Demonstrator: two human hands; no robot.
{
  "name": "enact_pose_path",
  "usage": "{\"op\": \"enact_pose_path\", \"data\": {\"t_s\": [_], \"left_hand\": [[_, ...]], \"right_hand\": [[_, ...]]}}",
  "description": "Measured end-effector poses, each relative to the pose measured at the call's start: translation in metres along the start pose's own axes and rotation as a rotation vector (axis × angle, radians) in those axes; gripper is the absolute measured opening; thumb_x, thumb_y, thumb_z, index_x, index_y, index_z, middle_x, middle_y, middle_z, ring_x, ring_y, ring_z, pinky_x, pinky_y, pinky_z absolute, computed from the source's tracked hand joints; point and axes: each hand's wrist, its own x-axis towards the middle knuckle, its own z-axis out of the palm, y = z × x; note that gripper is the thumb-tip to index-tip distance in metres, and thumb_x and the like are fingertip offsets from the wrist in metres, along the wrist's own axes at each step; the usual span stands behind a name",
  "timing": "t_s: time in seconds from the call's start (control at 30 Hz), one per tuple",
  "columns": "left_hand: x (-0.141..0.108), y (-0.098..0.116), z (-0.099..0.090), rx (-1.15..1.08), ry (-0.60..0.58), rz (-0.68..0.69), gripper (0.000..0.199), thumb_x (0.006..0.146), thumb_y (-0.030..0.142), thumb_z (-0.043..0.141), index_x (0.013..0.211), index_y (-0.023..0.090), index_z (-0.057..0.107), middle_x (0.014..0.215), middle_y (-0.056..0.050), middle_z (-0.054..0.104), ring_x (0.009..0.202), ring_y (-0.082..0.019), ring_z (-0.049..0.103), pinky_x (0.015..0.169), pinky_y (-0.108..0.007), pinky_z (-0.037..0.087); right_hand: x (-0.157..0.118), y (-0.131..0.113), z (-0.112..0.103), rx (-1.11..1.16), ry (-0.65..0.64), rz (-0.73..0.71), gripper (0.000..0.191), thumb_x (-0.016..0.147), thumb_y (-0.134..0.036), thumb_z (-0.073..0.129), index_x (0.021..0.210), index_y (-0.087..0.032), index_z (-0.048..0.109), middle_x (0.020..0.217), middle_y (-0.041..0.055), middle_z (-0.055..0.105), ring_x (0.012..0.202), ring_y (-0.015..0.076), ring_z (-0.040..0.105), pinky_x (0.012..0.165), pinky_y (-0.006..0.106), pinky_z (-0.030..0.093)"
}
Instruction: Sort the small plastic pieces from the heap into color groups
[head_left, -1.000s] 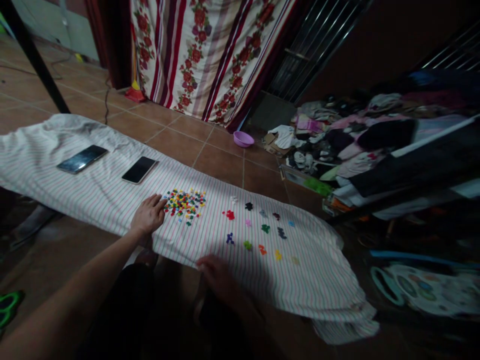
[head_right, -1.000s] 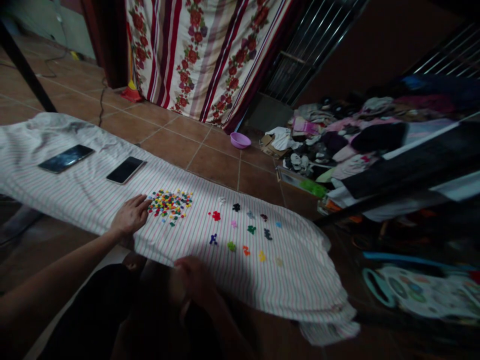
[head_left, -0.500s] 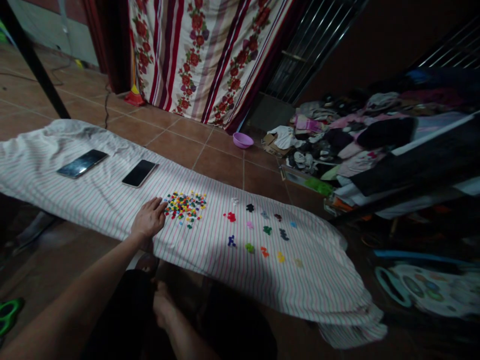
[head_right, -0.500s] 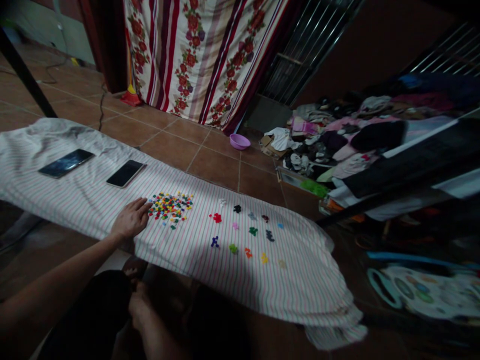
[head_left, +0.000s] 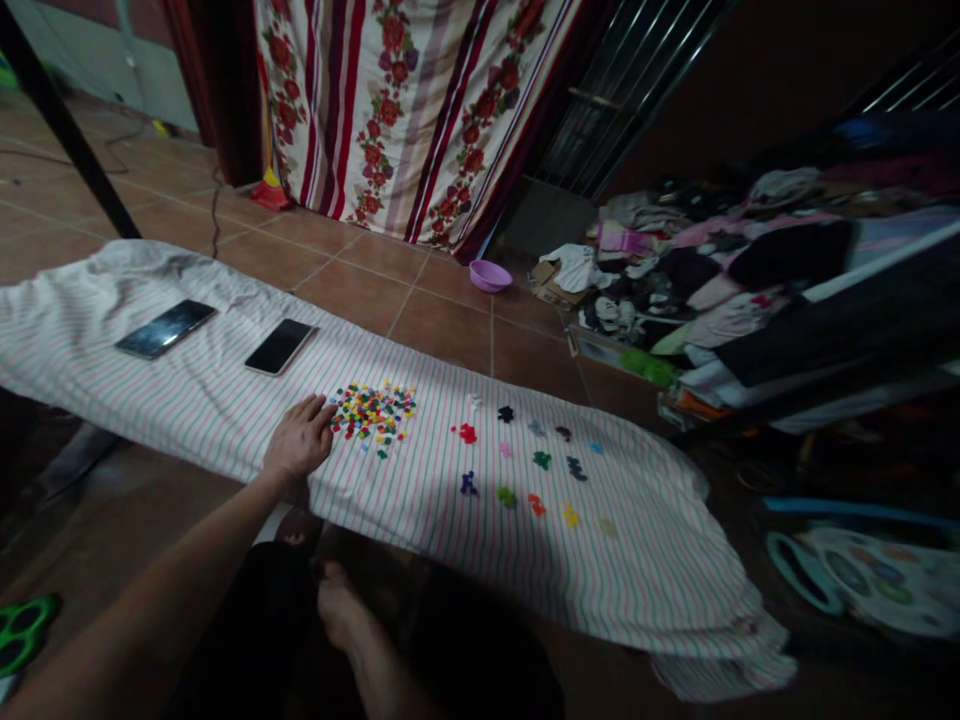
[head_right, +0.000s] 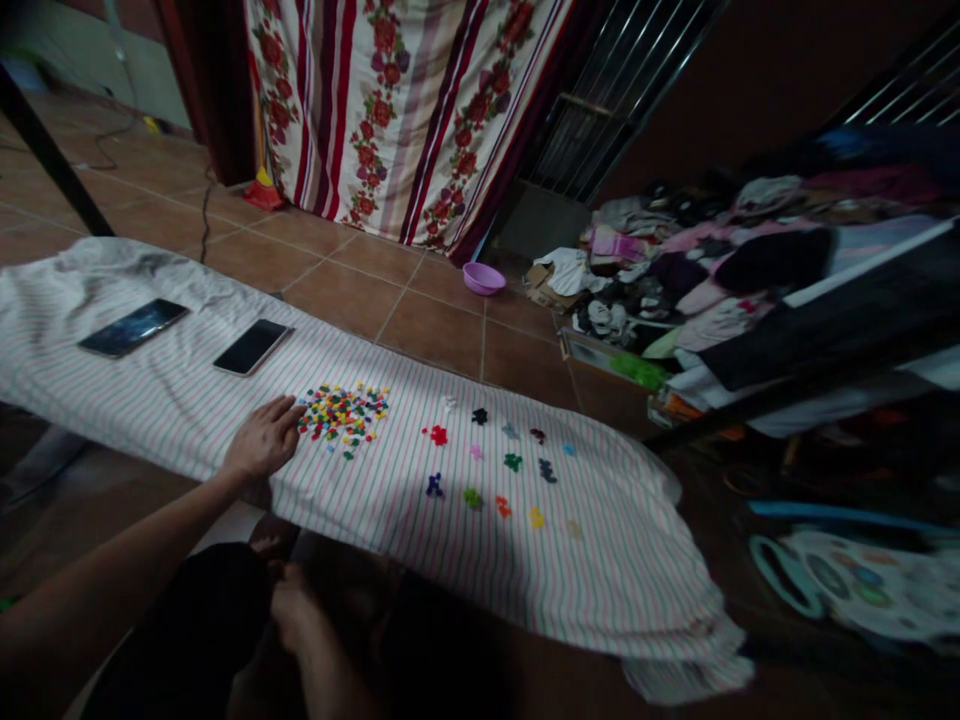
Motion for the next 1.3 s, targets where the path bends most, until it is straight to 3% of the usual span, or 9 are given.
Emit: {"op": "enact_pose_path", "data": {"t_s": [0.1,0.2,0.33,0.47,0.6,0.77,1.03,1.3], "left_hand": [[0.0,-0.001,0.0,-0.005,0.002,0.006,0.041,0.086,0.023,0.041,0.12,0.015,0.064,0.131,-0.015,0.058,0.128,-0.028,0.049,0.11,-0.046,0.039],[0.0,0.0,0.0,0.01,-0.005,0.009,0.042,0.086,0.023,0.041,0.12,0.013,0.063,0.132,-0.016,0.058,0.128,-0.028,0.049,0.11,-0.045,0.039],[0.0,0.001,-0.002,0.019,-0.023,0.009,0.042,0.087,0.023,0.04,0.121,0.013,0.063,0.132,-0.016,0.057,0.128,-0.028,0.048,0.109,-0.046,0.039],[0.001,0.001,-0.003,-0.013,-0.025,-0.016,0.042,0.085,0.023,0.041,0.121,0.016,0.063,0.133,-0.014,0.058,0.128,-0.028,0.048,0.11,-0.047,0.039],[0.001,0.002,-0.004,-0.038,-0.026,-0.034,0.043,0.085,0.023,0.042,0.122,0.016,0.062,0.133,-0.014,0.058,0.129,-0.028,0.048,0.109,-0.047,0.039],[0.0,0.003,-0.004,-0.023,-0.008,-0.019,0.042,0.085,0.022,0.042,0.122,0.018,0.062,0.133,-0.012,0.057,0.129,-0.027,0.047,0.109,-0.047,0.039],[-0.001,0.003,-0.004,0.018,-0.01,-0.009,0.041,0.087,0.023,0.04,0.122,0.015,0.062,0.133,-0.014,0.057,0.129,-0.027,0.048,0.109,-0.045,0.039],[0.0,0.002,-0.006,0.042,0.0,0.016,0.041,0.087,0.023,0.04,0.12,0.014,0.063,0.131,-0.015,0.059,0.127,-0.028,0.05,0.107,-0.043,0.041]], "right_hand": [[-0.013,-0.018,-0.011,-0.145,-0.008,-0.006,0.024,0.078,-0.035,0.064,0.098,-0.023,0.071,0.089,0.004,0.071,0.094,0.0247,0.066,0.085,0.039,0.051],[-0.034,-0.053,-0.024,-0.405,-0.032,-0.267,0.033,0.076,-0.017,0.061,0.106,-0.025,0.071,0.107,0.0025,0.071,0.108,0.0227,0.063,0.099,0.036,0.045],[-0.06,-0.099,-0.045,-0.544,-0.114,-0.468,0.032,0.081,-0.02,0.059,0.11,-0.026,0.07,0.104,0.0007,0.073,0.091,0.0163,0.068,0.084,0.027,0.051],[-0.052,-0.123,-0.067,-0.675,0.16,-0.712,0.024,0.088,-0.021,0.052,0.101,-0.024,0.072,0.097,0.0032,0.071,0.094,0.0157,0.064,0.087,0.027,0.048],[-0.02,-0.136,-0.077,-0.779,0.427,-0.727,0.028,0.089,-0.021,0.05,0.109,-0.024,0.069,0.102,0.0061,0.066,0.094,0.0178,0.061,0.085,0.029,0.049],[0.009,-0.144,-0.074,-0.899,0.541,-0.698,0.032,0.088,-0.021,0.051,0.118,-0.023,0.063,0.105,0.0081,0.066,0.098,0.0208,0.06,0.088,0.032,0.047],[0.018,-0.142,-0.063,-1.008,0.624,-0.658,0.021,0.09,-0.02,0.049,0.105,-0.024,0.063,0.104,0.0066,0.065,0.096,0.019,0.061,0.081,0.028,0.046],[0.01,-0.143,-0.075,-0.856,0.575,-0.77,0.017,0.091,-0.023,0.049,0.102,-0.022,0.062,0.099,0.0044,0.066,0.094,0.0164,0.061,0.085,0.026,0.046]]}}
